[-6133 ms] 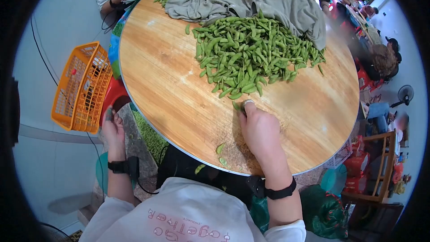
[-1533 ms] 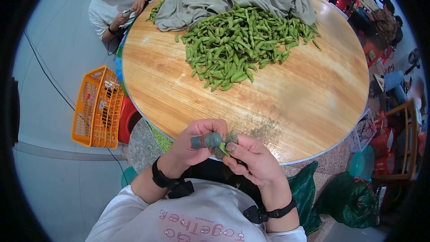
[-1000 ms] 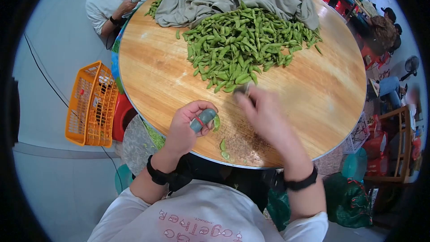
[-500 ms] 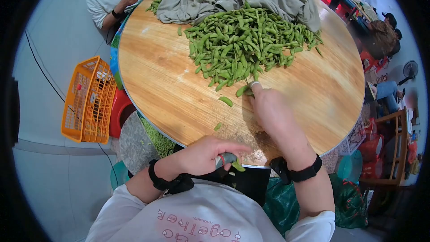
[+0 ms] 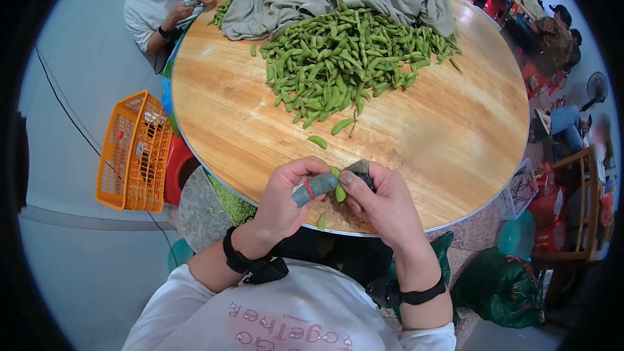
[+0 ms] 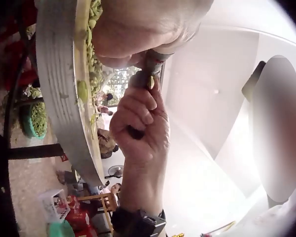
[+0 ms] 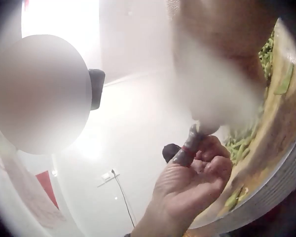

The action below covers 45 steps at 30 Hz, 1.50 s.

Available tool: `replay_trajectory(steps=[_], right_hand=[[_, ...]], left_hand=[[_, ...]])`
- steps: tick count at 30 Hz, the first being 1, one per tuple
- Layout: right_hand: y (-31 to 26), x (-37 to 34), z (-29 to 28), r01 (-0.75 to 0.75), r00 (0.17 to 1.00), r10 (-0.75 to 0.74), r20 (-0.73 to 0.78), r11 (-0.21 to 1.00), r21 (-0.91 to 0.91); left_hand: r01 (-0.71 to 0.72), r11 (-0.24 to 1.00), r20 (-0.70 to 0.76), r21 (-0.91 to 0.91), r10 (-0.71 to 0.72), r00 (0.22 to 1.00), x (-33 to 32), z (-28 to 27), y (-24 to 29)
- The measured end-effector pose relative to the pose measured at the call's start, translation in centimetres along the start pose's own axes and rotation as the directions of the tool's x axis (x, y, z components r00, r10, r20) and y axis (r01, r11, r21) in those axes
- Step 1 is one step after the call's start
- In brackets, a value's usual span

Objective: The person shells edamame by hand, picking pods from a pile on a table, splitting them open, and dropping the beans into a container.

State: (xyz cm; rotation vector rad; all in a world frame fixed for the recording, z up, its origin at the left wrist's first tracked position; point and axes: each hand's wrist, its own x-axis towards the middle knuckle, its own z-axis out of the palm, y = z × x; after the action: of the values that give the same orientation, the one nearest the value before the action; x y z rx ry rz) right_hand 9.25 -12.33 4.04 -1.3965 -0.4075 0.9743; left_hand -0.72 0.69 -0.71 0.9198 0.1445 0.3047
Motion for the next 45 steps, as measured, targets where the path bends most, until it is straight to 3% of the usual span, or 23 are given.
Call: replay_trajectory(steps=[7,9,13,15,16,18,20,21,22,23,24,26,27,28,29,33,34,35,37,39,41,43,45], right_hand=[[1.1,-2.4,0.0,-0.046,0.990,0.028,0.138,0.991,0.128],[1.4,-2.6,-0.1,-0.050,0.988,0.027,0.150,0.987,0.156],[2.2,-2.3,-0.2,0.008,0.997,-0.009,0.082,1.000,0.012],[2.3,-2.3,-0.2,0.052,0.997,-0.049,0.059,0.997,-0.060],[2.3,-2.4,-0.1,-0.002,0.997,-0.002,0.076,0.999,0.045],[2.2,-2.3,0.0,-0.057,0.994,0.043,0.100,0.988,0.146],[2.1,-2.2,0.2,-0.068,0.993,0.040,0.115,0.964,0.258],[2.2,-2.1,0.4,-0.069,0.993,0.040,0.115,0.963,0.259],[2.4,-2.0,0.5,0.032,0.999,-0.033,0.018,0.998,0.058],[2.7,-1.9,0.6,0.113,0.990,-0.123,-0.062,0.982,-0.153],[3.2,-1.6,0.6,0.112,0.991,-0.122,-0.061,0.982,-0.153],[4.2,-1.2,0.6,0.283,0.941,-0.329,-0.074,0.891,-0.354],[3.7,-1.2,0.6,0.284,0.941,-0.330,-0.075,0.890,-0.356],[3.0,-1.1,0.6,0.137,0.981,-0.153,-0.119,0.982,-0.128],[2.6,-1.0,0.7,-0.022,0.992,0.036,-0.118,0.994,0.111],[2.8,-0.5,1.3,-0.030,0.992,0.052,-0.114,0.982,0.187],[3.2,-0.2,1.4,0.112,0.980,-0.138,-0.143,0.978,-0.177],[3.2,0.0,1.6,0.227,0.941,-0.322,-0.101,0.825,-0.517],[2.3,0.2,1.5,0.187,0.933,-0.328,-0.151,0.796,-0.575],[1.7,0.7,1.9,0.143,0.922,-0.334,-0.196,0.763,-0.631],[1.8,1.3,2.6,0.356,0.880,-0.465,-0.097,0.780,-0.515],[2.0,1.6,2.6,0.357,0.893,-0.441,-0.089,0.815,-0.457],[1.9,1.6,2.4,0.352,0.906,-0.415,-0.082,0.847,-0.398]], left_hand=[[0.008,0.998,-0.091,-0.068,-0.014,0.996,-0.2,0.3,-0.1],[0.008,0.999,-0.121,0.040,-0.003,0.993,-0.3,0.4,0.0],[0.007,0.985,-0.134,0.172,0.016,0.991,-0.3,1.1,0.2],[0.123,0.983,-0.082,0.138,-0.112,0.990,-0.3,1.6,0.8],[0.122,0.983,-0.082,0.138,-0.111,0.990,-0.2,1.1,0.9],[0.320,0.928,0.266,-0.188,-0.266,0.927,0.2,-0.3,1.3],[0.379,0.888,0.289,-0.259,-0.304,0.908,0.5,-0.7,1.2],[0.437,0.838,0.316,-0.326,-0.339,0.886,0.6,-0.7,1.3],[0.437,0.838,0.316,-0.327,-0.339,0.886,0.4,-0.3,1.3],[0.285,0.958,0.169,-0.031,-0.276,0.946,0.1,0.6,1.2],[0.138,0.947,0.052,0.290,-0.160,0.986,-0.1,1.2,1.1],[0.123,0.960,0.015,0.251,-0.132,0.991,0.0,0.9,0.6],[0.108,0.971,-0.020,0.213,-0.107,0.994,0.1,0.8,0.4],[0.109,0.971,-0.020,0.211,-0.107,0.994,0.1,0.7,0.3],[0.089,0.971,-0.017,0.223,-0.087,0.996,0.1,0.5,0.3],[0.084,0.952,-0.043,0.294,-0.075,0.996,0.1,0.3,1.0],[0.081,0.953,-0.044,0.292,-0.072,0.996,0.2,0.0,0.8],[0.013,0.916,-0.023,0.401,-0.004,1.000,0.3,-0.4,0.7],[-0.055,0.864,0.002,0.500,0.062,0.998,0.5,-0.8,0.8],[-0.279,0.506,0.152,0.816,0.277,0.949,0.5,-0.4,1.9],[-0.211,0.553,0.083,0.806,0.248,0.965,0.1,0.0,2.3],[-0.147,0.598,0.022,0.788,0.211,0.977,0.1,-0.5,2.3],[-0.514,0.383,0.388,0.767,0.361,0.848,0.4,-1.9,2.3]])
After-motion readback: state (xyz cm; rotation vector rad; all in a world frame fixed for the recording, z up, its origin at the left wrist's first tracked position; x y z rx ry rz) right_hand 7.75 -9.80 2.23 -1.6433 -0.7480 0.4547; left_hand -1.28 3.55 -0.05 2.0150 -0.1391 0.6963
